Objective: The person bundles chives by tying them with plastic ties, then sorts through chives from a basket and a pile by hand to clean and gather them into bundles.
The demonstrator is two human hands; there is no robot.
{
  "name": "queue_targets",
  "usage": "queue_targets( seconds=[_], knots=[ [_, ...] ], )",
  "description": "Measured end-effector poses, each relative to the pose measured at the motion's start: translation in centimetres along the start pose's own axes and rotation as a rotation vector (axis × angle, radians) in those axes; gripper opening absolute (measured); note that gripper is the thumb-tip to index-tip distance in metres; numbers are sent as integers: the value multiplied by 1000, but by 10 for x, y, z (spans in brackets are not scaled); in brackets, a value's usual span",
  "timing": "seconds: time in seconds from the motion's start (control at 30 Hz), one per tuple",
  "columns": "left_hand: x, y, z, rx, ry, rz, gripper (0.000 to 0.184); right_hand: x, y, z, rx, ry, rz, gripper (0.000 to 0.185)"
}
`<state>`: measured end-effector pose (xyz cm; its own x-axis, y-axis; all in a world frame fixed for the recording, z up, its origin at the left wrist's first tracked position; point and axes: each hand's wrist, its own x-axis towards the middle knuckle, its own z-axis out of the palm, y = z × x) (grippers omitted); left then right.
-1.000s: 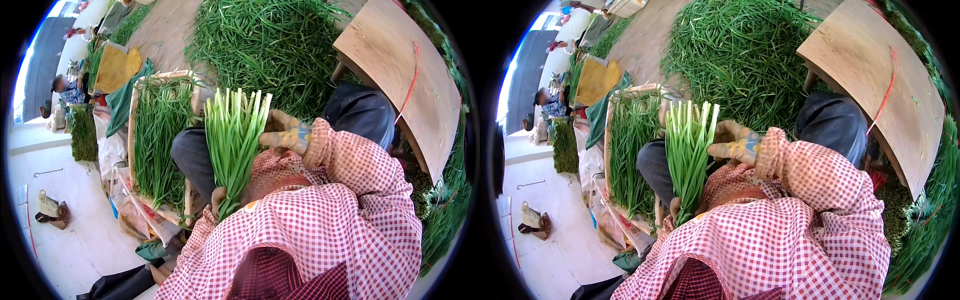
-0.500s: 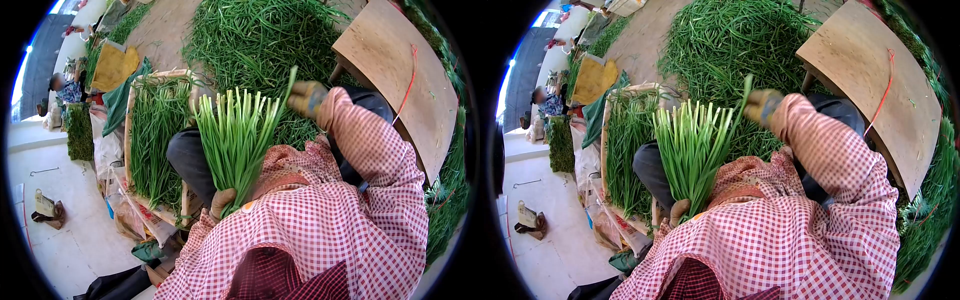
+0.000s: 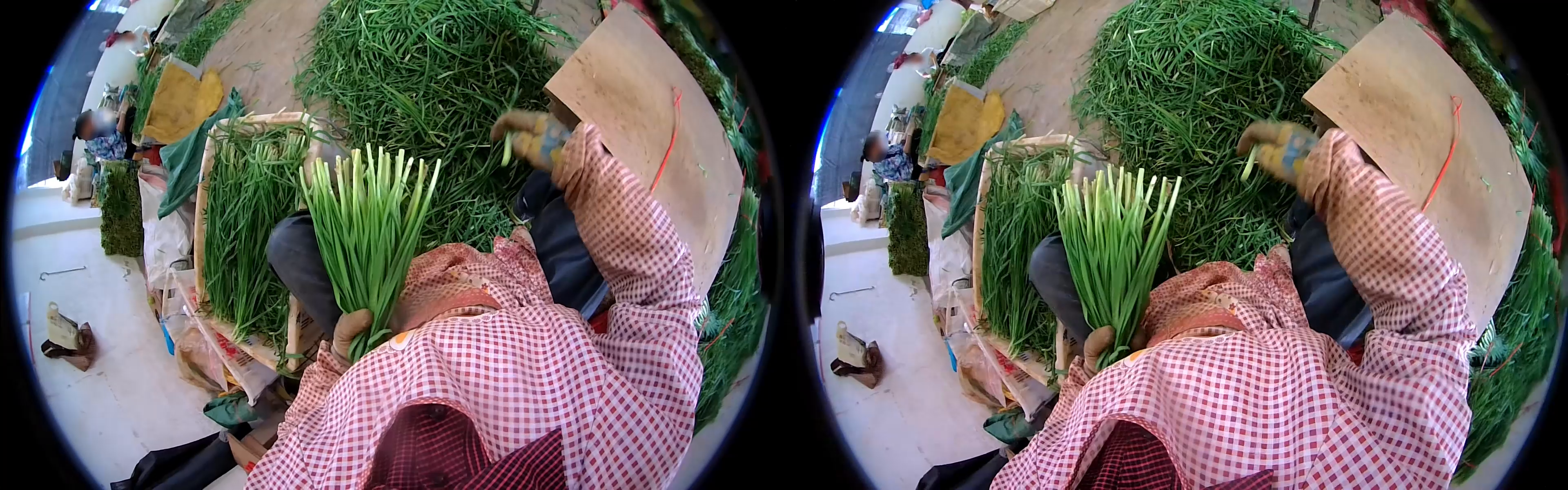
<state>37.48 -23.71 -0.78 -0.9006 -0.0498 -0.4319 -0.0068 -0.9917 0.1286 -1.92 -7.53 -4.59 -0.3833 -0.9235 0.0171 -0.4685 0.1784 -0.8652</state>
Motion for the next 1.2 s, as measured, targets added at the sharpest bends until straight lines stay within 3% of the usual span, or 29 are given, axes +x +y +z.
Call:
queue_targets(
  seconds=[0.03,0.07,0.1,0.13,0.2,0.3,0.33,0.4,0.47,0.53,0.67,0.73,0.8,0.87,0.9,0.93,1.0,1.03,1.07,1.2],
  knots=[
    [2,3,-1,-51,-91,-45,57,-3,-41,2,97,-143,107,30],
    [3,4,-3,-48,-97,-37,57,-6,-38,17,65,-151,113,27],
    [3,5,-6,-49,-154,-43,58,-7,-48,31,126,-165,271,26],
    [2,6,-8,-39,-168,-49,59,-7,-48,38,75,-213,211,25],
    [0,10,-14,-21,-194,-61,61,1,-47,40,-177,-355,385,38],
    [-1,8,8,249,-41,43,59,-5,-46,24,-236,-287,352,73],
    [-1,8,6,249,-42,44,59,-8,-58,27,-440,-25,297,61],
    [-2,8,-3,354,-15,42,59,-2,-73,14,-183,172,-45,43],
    [1,5,0,371,-49,17,60,2,-100,18,-150,100,-155,35],
    [3,2,7,395,12,48,60,-3,-115,40,-288,-29,-75,43],
    [4,-1,12,382,92,28,60,17,-83,72,-55,-116,-115,33],
    [4,3,-7,172,-130,-28,61,28,-73,69,-9,-159,-122,31],
    [1,4,-14,101,-169,-38,61,36,-60,55,-46,267,153,24],
    [-1,7,-17,77,-164,-45,61,35,-34,28,-194,269,281,33],
    [-2,9,-17,74,-160,-46,61,30,-17,30,-262,200,211,51],
    [-4,10,-18,74,-156,-46,61,25,-17,32,-330,57,-17,76],
    [-3,13,-18,81,-148,-51,61,16,-58,46,-517,-153,-97,92],
    [-2,14,-18,81,-146,-56,61,17,-89,49,-535,-301,10,100],
    [-1,13,-19,84,-143,-60,61,10,-56,88,-544,-142,-130,83],
    [-2,10,-23,83,-123,-89,61,22,-66,114,-296,-207,-116,65]
  ],
)
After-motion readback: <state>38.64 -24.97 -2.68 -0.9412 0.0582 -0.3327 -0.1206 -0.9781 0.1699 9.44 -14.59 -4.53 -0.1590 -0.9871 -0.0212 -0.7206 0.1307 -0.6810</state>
